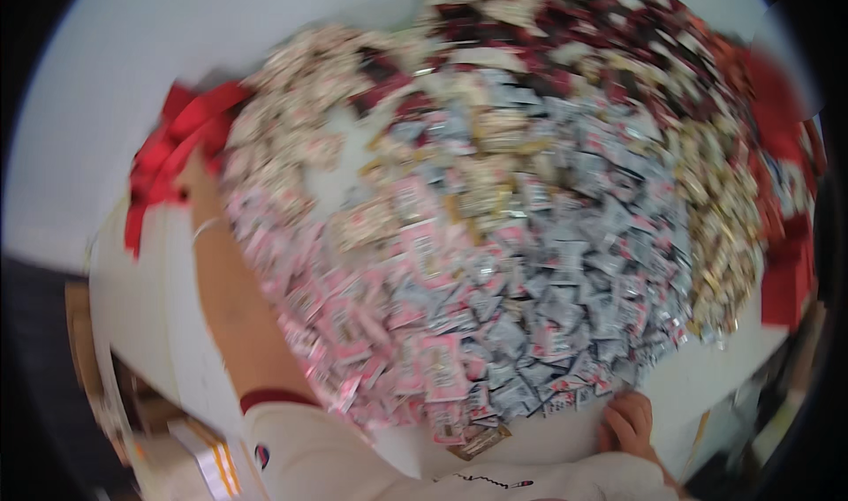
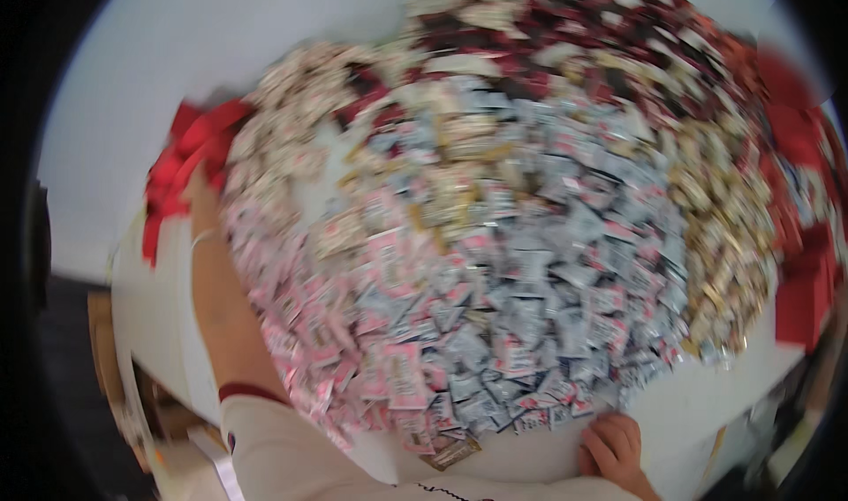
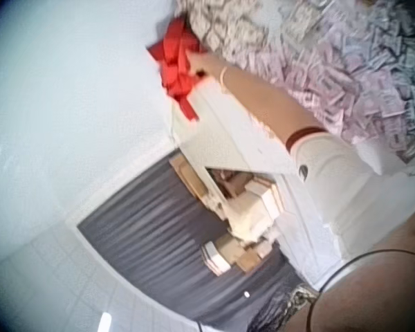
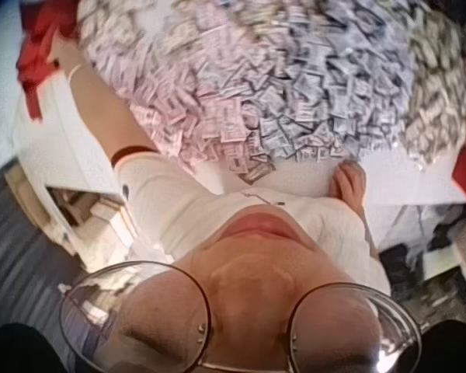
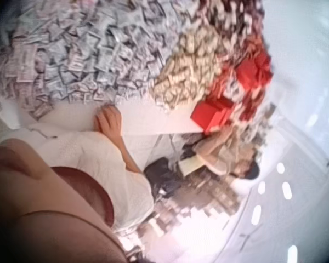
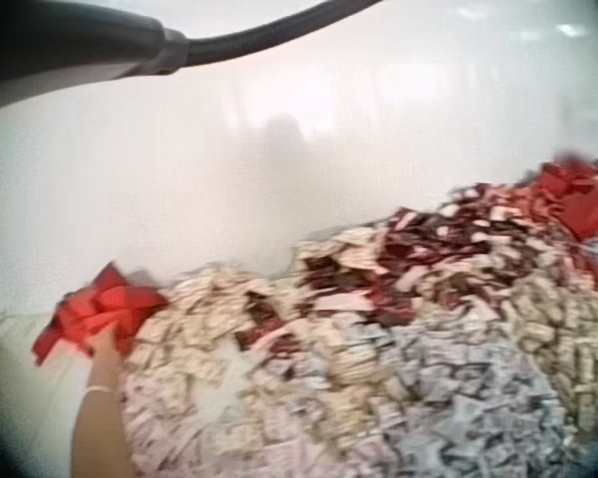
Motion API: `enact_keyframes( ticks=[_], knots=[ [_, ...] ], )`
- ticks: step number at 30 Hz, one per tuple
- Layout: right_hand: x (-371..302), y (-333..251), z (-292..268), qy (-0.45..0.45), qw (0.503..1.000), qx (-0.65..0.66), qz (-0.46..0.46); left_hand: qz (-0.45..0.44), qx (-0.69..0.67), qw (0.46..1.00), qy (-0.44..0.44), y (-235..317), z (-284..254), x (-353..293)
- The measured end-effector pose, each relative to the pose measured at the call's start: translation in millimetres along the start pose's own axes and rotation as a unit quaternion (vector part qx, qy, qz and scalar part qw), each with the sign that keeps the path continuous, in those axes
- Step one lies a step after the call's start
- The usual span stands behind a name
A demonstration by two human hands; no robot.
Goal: The person repeatedly picks small wrapped items from a large pile on a table and places them into red envelopes. The person folds the envelopes closed and sets them aside. Another person is visible in the background performing a similar task.
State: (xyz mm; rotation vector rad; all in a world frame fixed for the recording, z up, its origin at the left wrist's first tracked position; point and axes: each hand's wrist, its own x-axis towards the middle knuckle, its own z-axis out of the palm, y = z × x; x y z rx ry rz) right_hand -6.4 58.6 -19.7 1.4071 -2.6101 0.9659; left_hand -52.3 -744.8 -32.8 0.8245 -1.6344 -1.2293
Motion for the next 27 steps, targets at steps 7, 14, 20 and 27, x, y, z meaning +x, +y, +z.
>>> enact_keyframes(
  ticks=[7, 14, 20, 27],
  knots=[
    [4, 3, -13, -0.008, 0.999, -0.020, 0.027, 0.183, 0.520, 0.827, -0.112, -7, -28, 2],
    [-1, 5, -15, 0.009, 1.000, -0.004, 0.015, -0.008, 0.267, 0.964, -0.002, 22, -88, -15],
    [-5, 8, -12, 0.014, 0.995, 0.093, 0.014, -0.067, 0.035, 0.988, 0.133, 97, -126, -72],
    [1, 4, -14, 0.107, 0.962, 0.244, -0.053, 0.264, 0.098, 0.957, 0.068, 254, 8, -327]
  ],
)
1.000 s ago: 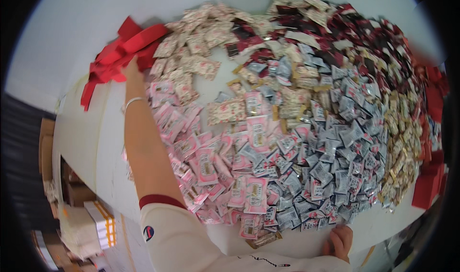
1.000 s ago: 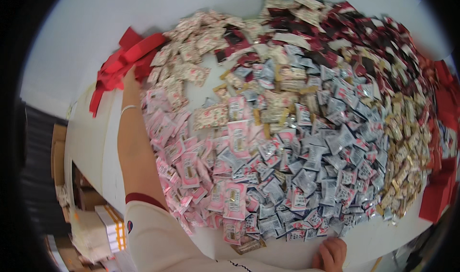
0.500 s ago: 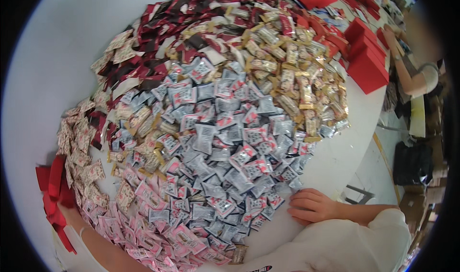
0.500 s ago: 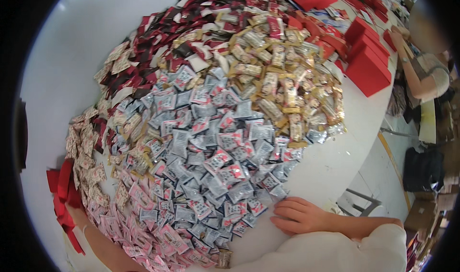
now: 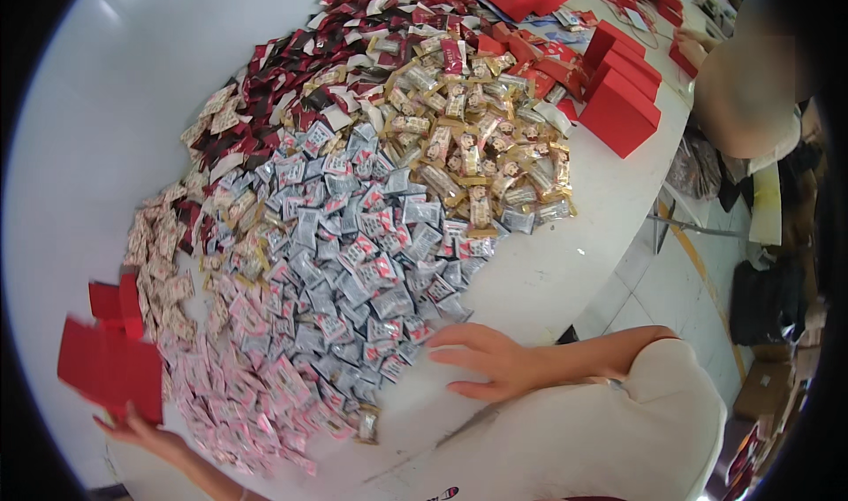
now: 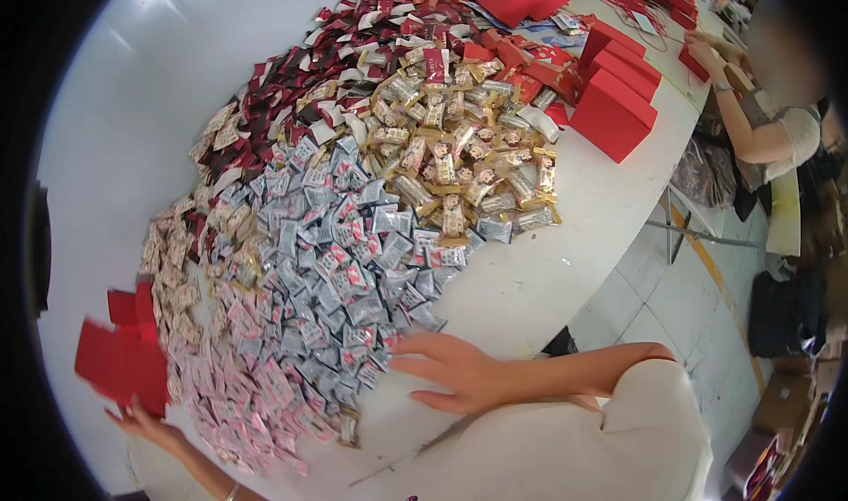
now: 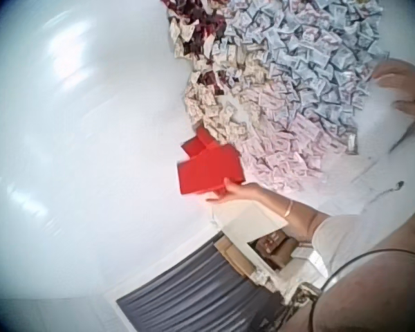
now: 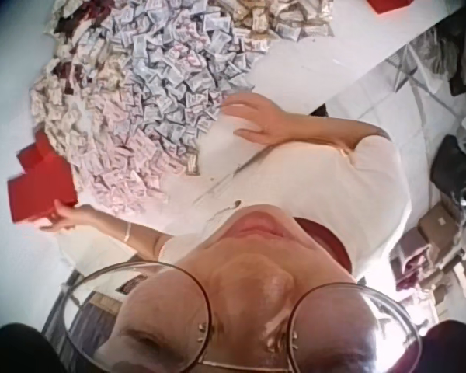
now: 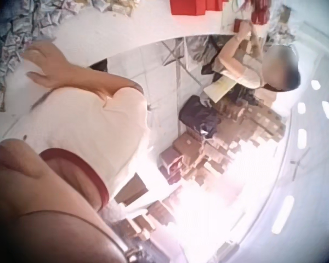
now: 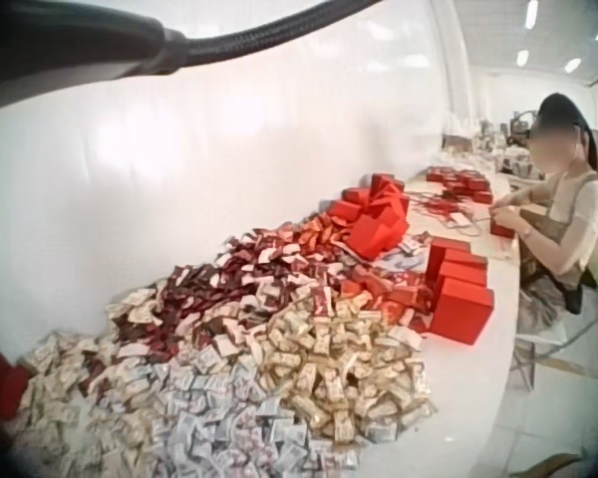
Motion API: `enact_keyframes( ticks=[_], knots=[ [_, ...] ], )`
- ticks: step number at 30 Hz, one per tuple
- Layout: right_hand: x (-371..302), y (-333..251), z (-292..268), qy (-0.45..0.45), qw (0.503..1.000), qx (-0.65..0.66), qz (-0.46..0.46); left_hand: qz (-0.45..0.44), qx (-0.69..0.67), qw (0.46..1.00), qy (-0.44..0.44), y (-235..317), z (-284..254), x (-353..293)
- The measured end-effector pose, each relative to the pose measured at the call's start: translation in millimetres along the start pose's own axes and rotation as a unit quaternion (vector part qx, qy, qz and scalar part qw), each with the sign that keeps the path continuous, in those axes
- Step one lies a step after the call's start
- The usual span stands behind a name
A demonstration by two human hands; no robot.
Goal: The person repeatedly picks small wrapped items from a large pile on a table and places them into red envelopes. The person folds the envelopes closed and sets them aside. Another person is visible in the background performing a similar task.
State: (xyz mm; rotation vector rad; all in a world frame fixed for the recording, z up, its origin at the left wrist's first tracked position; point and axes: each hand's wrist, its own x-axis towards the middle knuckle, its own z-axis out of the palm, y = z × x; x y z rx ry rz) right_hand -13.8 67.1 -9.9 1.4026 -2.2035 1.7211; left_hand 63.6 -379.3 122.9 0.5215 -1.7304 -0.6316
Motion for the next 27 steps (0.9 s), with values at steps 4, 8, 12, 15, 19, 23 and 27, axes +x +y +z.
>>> enact_keyframes(
  ticks=[4, 8, 12, 15, 19, 23, 27],
  knots=[
    [32, -20, -3, 0.016, 0.996, 0.037, -0.074, 0.090, -0.133, 0.972, -0.172, 102, 63, -132],
    [31, -44, -35, 0.018, 0.982, 0.184, -0.029, 0.201, -0.136, 0.909, -0.339, 176, 60, -241],
    [-19, -19, -64, 0.069, 0.944, 0.300, 0.119, 0.273, -0.350, 0.828, -0.343, 216, 79, -272],
    [-42, -1, -89, 0.044, 0.974, 0.200, 0.099, 0.221, -0.402, 0.796, -0.395, 216, 78, -268],
    [-36, 19, -109, 0.042, 0.918, 0.337, 0.205, 0.130, -0.564, 0.693, -0.430, 240, 62, -218],
    [-11, 23, -100, -0.106, 0.940, 0.205, 0.252, -0.004, -0.809, 0.480, -0.340, 296, 69, -228],
    [-2, 32, -99, -0.130, 0.948, 0.149, 0.251, -0.032, -0.889, 0.398, -0.225, 310, 89, -234]
  ],
)
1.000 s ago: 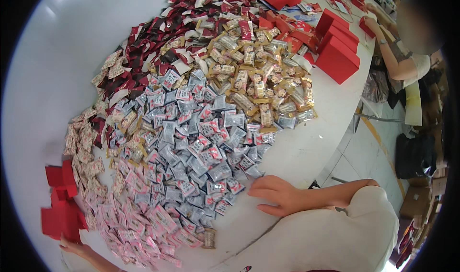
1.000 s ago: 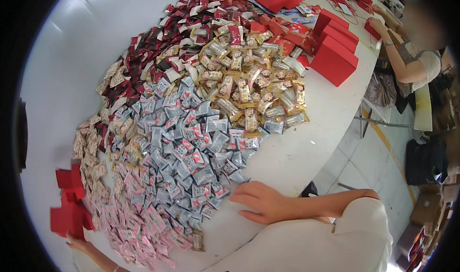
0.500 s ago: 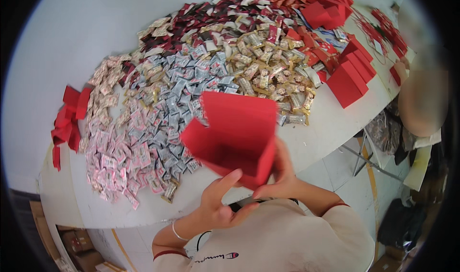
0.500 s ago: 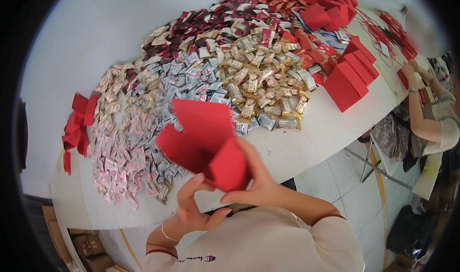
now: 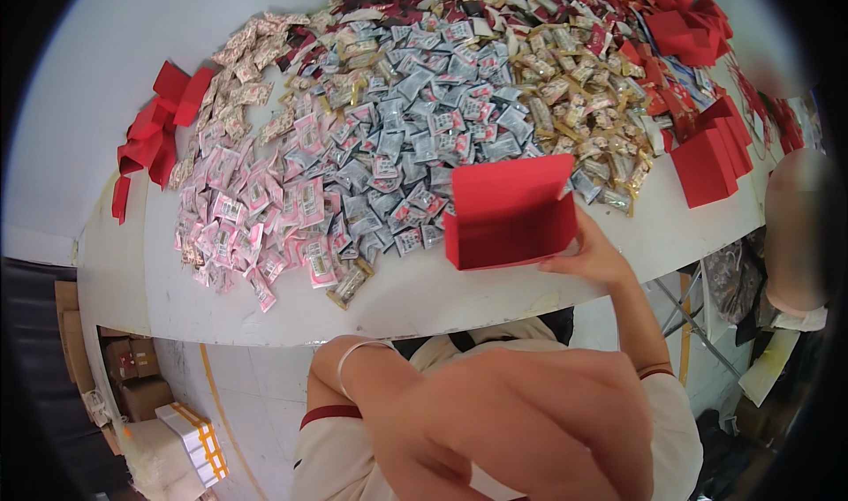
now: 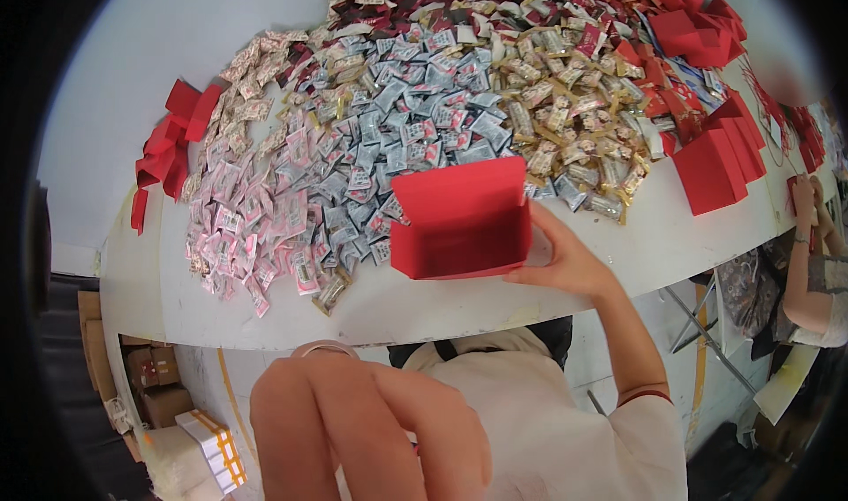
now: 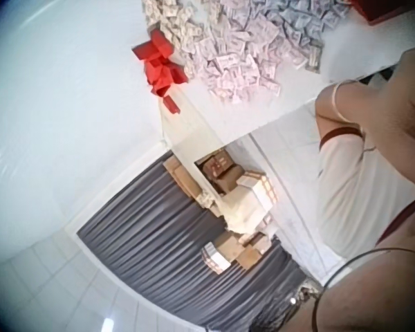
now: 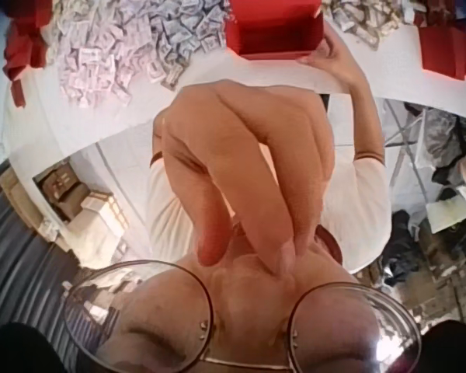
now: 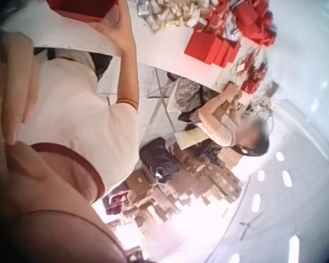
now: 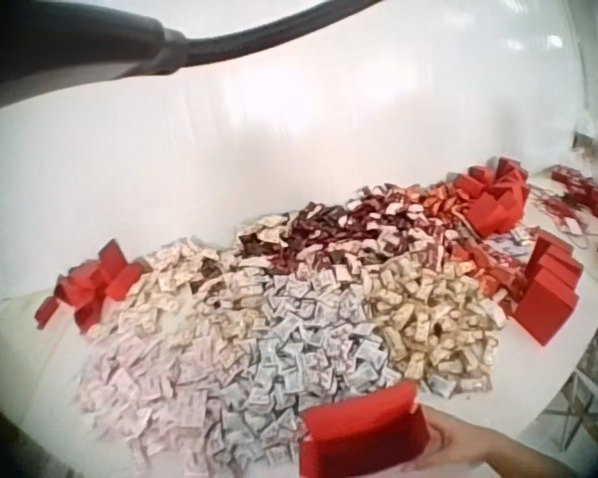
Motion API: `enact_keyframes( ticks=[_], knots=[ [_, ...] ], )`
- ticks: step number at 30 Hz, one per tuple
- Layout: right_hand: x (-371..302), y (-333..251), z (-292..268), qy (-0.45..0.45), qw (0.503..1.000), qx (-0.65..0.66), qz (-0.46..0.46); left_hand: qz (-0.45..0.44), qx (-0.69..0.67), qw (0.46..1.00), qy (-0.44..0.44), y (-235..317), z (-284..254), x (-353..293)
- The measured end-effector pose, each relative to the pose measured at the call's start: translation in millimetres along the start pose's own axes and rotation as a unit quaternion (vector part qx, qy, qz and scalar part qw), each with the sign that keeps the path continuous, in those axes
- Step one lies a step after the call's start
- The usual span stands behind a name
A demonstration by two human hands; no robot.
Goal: The person repeatedly picks small wrapped items from a large pile on a table and places them into red envelopes. The person folds the envelopes closed and sets them aside. Another person is visible in the background performing a similar task.
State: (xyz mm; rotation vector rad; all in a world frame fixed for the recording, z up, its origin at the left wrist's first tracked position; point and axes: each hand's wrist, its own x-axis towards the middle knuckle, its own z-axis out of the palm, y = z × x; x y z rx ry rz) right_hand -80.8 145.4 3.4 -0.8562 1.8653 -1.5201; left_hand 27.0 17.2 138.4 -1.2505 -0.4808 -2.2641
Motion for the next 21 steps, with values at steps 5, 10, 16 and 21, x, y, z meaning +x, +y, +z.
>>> enact_keyframes(
  ticks=[5, 10, 16, 21],
  knots=[
    [31, 9, -47, 0.058, 0.980, 0.081, -0.171, -0.056, -0.122, 0.983, 0.129, 16, 11, 4],
    [97, -4, -95, 0.232, 0.941, -0.201, -0.139, -0.045, -0.131, 0.982, 0.131, 15, 4, -8],
    [200, 11, -118, 0.166, 0.830, -0.520, -0.115, -0.043, -0.035, 0.996, 0.077, 30, -21, 16],
    [241, 28, -121, 0.080, 0.827, -0.554, -0.055, -0.080, 0.050, 0.995, -0.034, 54, -51, 20]
  ],
)
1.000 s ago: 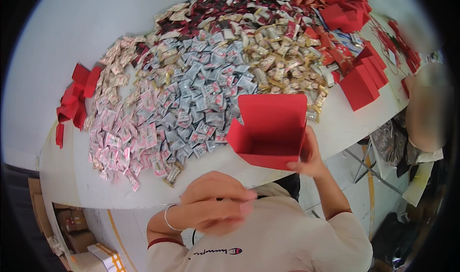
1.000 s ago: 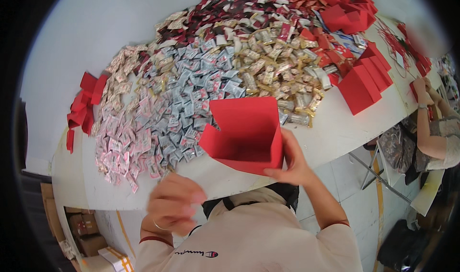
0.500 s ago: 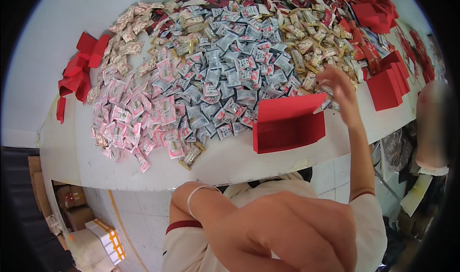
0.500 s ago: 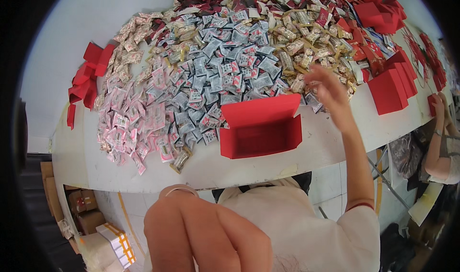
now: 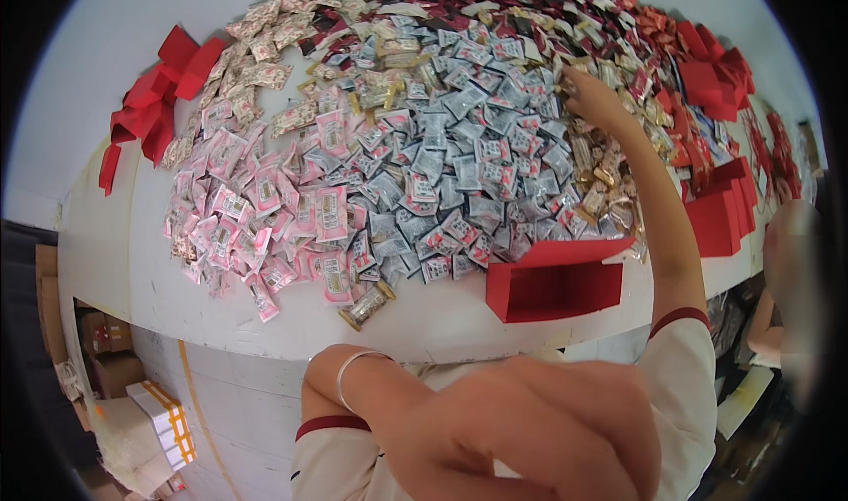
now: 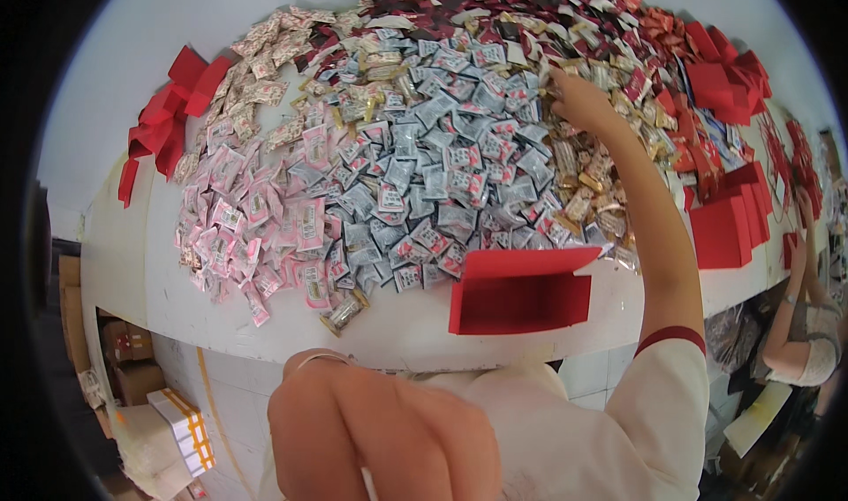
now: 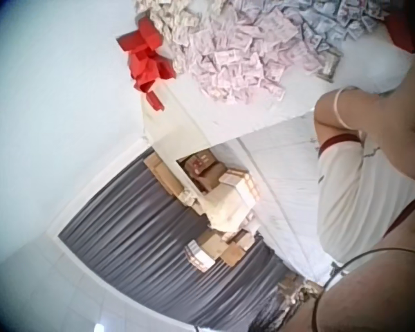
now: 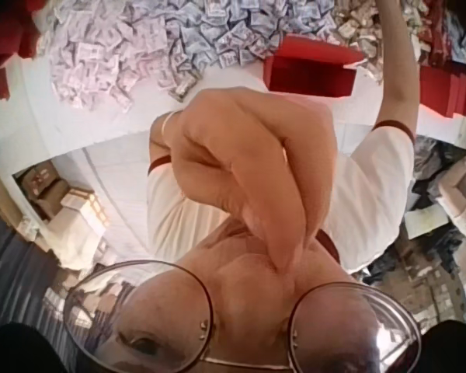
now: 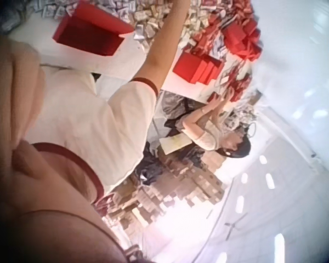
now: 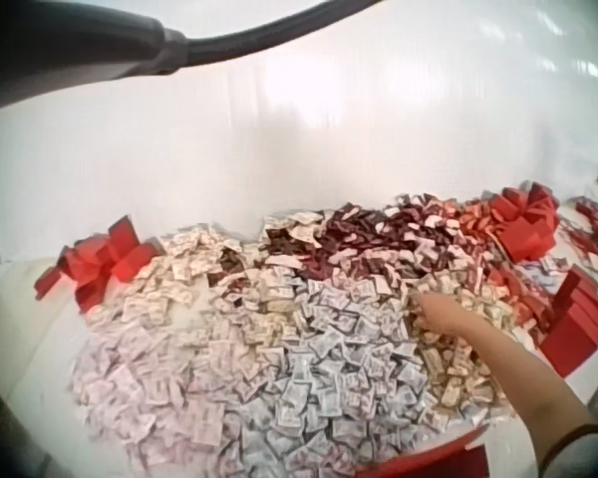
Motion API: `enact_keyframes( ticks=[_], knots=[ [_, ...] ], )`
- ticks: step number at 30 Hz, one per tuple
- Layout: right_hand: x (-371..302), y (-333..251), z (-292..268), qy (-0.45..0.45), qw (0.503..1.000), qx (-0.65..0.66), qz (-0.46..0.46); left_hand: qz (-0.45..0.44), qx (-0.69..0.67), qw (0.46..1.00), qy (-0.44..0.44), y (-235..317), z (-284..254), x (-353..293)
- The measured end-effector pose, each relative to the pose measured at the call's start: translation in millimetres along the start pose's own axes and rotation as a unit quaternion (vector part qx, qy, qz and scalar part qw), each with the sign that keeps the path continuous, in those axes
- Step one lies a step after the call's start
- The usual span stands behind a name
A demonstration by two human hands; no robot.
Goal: The person repeatedly picks small wrapped items from a large pile on a table and places them into red envelopes. The person folds the envelopes closed and sets them aside. Another person is visible in the background performing a similar task.
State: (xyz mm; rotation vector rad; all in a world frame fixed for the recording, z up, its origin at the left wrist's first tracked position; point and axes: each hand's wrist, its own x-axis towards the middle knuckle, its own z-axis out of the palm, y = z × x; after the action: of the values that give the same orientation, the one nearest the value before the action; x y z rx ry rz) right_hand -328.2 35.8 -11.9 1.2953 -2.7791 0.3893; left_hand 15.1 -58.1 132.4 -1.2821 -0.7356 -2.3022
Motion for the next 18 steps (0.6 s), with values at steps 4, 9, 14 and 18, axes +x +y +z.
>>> enact_keyframes(
  ticks=[4, 9, 14, 18],
  knots=[
    [1, 22, -15, 0.044, 0.991, 0.128, 0.019, -0.137, 0.504, 0.853, 0.012, 40, -25, -22],
    [5, -7, -46, 0.116, 0.951, 0.260, 0.119, -0.307, 0.618, 0.724, 0.020, 20, -47, -100],
    [50, -40, -46, 0.067, 0.939, 0.323, 0.094, -0.292, 0.589, 0.751, -0.059, 7, -61, -115],
    [89, -67, -52, 0.050, 0.954, 0.290, 0.050, -0.279, 0.581, 0.764, -0.026, 43, -55, -105]
  ],
)
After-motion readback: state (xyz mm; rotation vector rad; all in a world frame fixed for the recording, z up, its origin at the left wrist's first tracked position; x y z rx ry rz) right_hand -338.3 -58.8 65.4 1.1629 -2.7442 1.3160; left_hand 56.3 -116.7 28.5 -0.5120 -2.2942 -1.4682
